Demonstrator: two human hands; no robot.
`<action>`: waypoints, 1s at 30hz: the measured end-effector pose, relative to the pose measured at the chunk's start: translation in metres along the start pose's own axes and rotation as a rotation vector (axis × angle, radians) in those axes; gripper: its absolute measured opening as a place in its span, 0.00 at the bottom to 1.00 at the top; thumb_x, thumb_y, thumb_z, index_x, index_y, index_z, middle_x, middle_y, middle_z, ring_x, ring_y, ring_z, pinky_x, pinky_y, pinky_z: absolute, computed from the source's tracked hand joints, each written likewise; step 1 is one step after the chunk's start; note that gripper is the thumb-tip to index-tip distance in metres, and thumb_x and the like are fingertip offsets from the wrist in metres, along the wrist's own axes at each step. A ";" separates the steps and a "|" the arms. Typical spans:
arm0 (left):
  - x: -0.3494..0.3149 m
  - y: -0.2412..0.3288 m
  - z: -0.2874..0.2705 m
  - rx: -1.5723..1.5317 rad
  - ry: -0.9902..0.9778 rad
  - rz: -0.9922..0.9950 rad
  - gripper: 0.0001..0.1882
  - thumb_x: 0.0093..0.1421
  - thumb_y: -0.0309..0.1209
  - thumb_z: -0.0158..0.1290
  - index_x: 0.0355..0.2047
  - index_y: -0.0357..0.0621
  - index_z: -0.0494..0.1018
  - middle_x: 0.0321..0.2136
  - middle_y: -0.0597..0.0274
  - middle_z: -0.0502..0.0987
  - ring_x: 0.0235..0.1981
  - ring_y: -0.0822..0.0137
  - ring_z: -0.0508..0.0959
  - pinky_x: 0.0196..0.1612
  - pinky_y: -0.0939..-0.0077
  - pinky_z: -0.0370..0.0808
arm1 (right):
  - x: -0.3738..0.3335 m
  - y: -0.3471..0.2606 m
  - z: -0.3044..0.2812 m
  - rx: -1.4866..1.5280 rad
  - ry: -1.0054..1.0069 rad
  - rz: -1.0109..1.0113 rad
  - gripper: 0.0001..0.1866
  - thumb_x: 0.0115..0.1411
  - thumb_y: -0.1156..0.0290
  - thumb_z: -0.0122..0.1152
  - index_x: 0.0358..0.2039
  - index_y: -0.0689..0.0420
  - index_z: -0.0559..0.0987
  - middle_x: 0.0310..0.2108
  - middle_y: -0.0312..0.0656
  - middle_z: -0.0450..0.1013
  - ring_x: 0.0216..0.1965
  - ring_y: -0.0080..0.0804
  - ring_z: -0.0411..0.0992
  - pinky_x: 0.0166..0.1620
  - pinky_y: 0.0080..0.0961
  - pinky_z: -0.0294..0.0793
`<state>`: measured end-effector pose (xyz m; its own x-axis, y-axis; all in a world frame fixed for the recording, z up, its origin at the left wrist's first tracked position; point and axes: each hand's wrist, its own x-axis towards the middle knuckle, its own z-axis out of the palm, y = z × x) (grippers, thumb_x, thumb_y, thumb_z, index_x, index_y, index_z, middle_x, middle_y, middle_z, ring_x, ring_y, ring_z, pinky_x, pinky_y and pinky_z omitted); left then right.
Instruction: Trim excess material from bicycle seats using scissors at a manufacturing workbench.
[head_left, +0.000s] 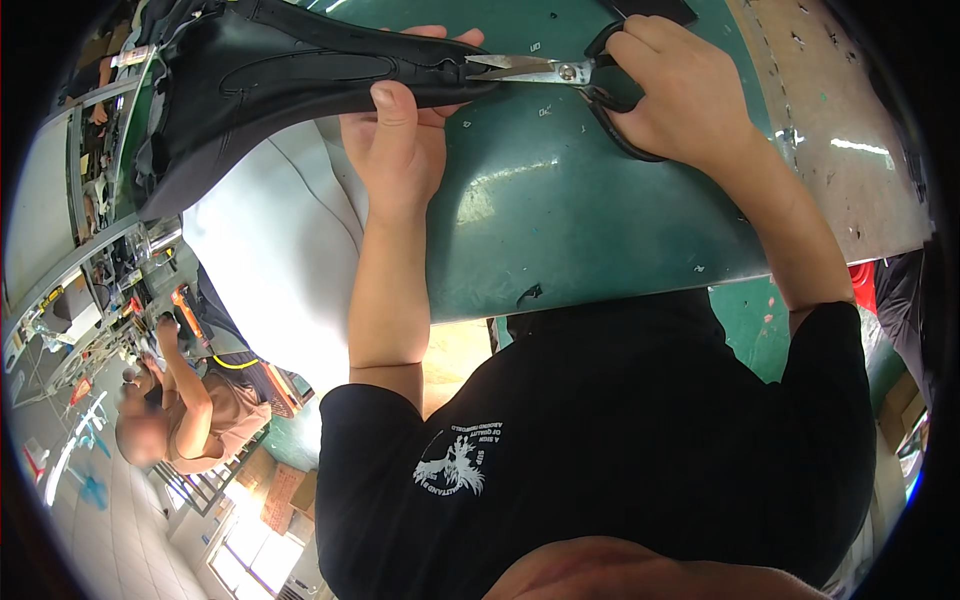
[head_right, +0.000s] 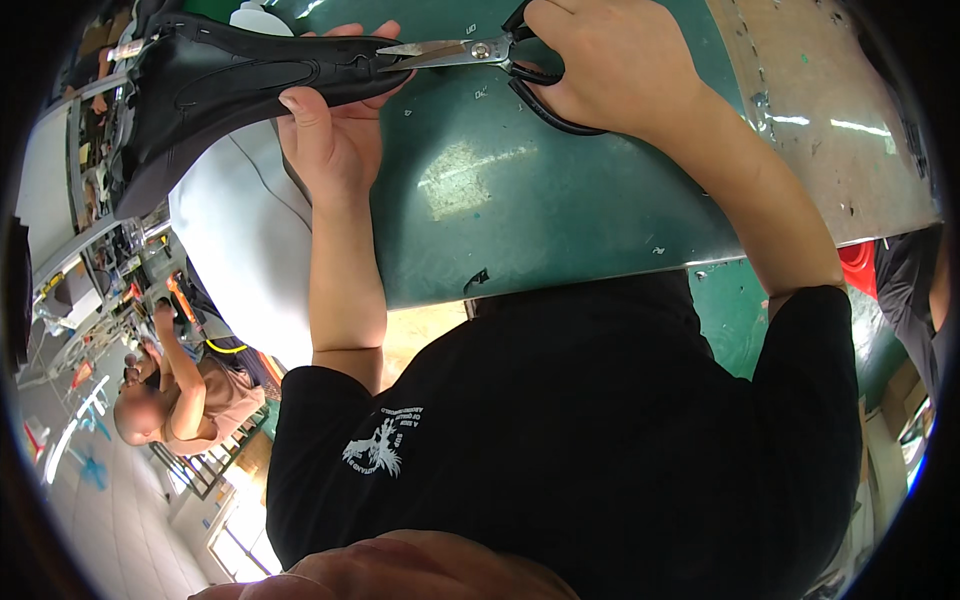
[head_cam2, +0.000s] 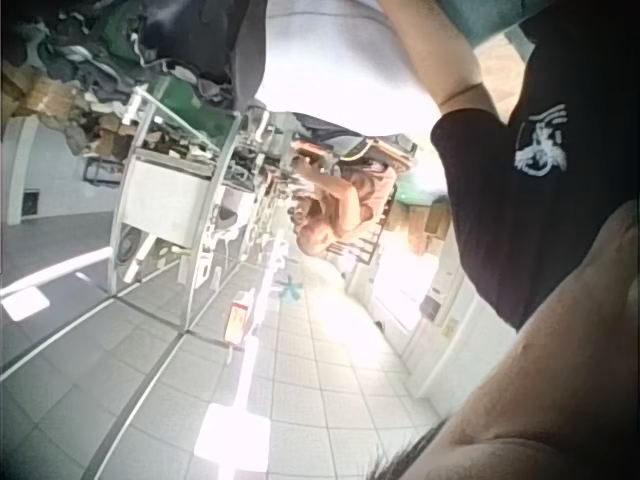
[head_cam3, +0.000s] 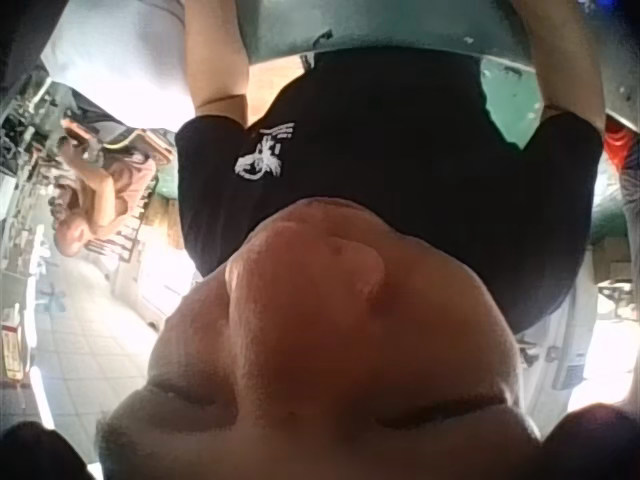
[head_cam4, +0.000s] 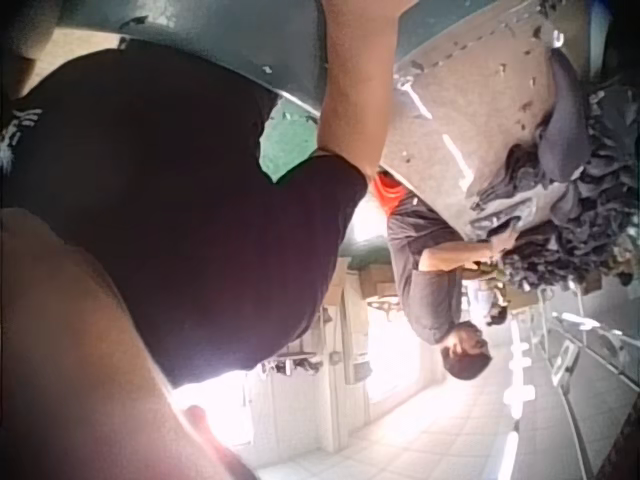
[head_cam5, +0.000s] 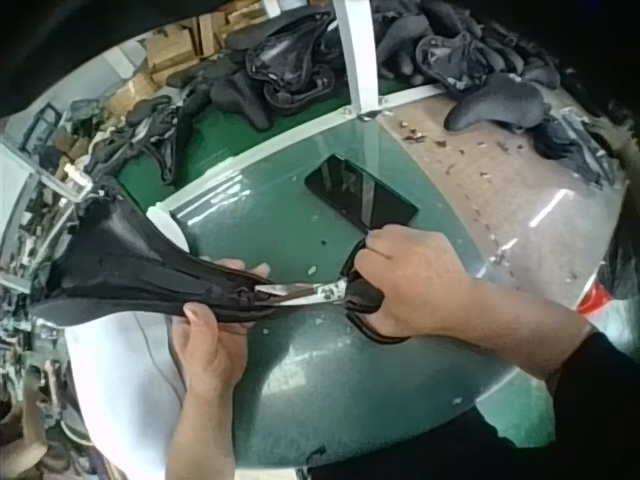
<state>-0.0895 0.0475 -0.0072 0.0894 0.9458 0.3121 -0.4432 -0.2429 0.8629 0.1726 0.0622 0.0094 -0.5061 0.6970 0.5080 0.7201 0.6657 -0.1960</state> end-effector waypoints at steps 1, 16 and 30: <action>0.000 0.000 -0.001 0.000 0.000 -0.001 0.32 0.71 0.46 0.54 0.60 0.30 0.62 0.54 0.42 0.73 0.55 0.40 0.79 0.51 0.48 0.86 | 0.003 -0.002 0.000 0.024 0.057 -0.018 0.16 0.47 0.64 0.75 0.29 0.57 0.76 0.29 0.40 0.72 0.32 0.42 0.74 0.32 0.34 0.74; -0.005 -0.005 -0.012 -0.038 -0.025 -0.156 0.35 0.71 0.55 0.48 0.61 0.33 0.62 0.52 0.42 0.75 0.53 0.37 0.79 0.50 0.46 0.84 | 0.005 -0.006 -0.004 0.254 0.183 -0.130 0.14 0.43 0.64 0.70 0.22 0.56 0.74 0.25 0.44 0.69 0.29 0.44 0.73 0.31 0.38 0.74; -0.003 -0.006 -0.002 0.033 0.076 -0.201 0.39 0.71 0.58 0.45 0.52 0.22 0.66 0.49 0.41 0.76 0.51 0.37 0.81 0.47 0.43 0.86 | -0.010 0.002 0.017 0.353 0.326 -0.214 0.12 0.46 0.65 0.67 0.17 0.56 0.73 0.17 0.45 0.70 0.20 0.49 0.73 0.26 0.43 0.74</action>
<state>-0.0888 0.0468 -0.0138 0.1045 0.9892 0.1027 -0.3938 -0.0537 0.9176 0.1709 0.0609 -0.0104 -0.4098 0.4542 0.7911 0.3851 0.8723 -0.3013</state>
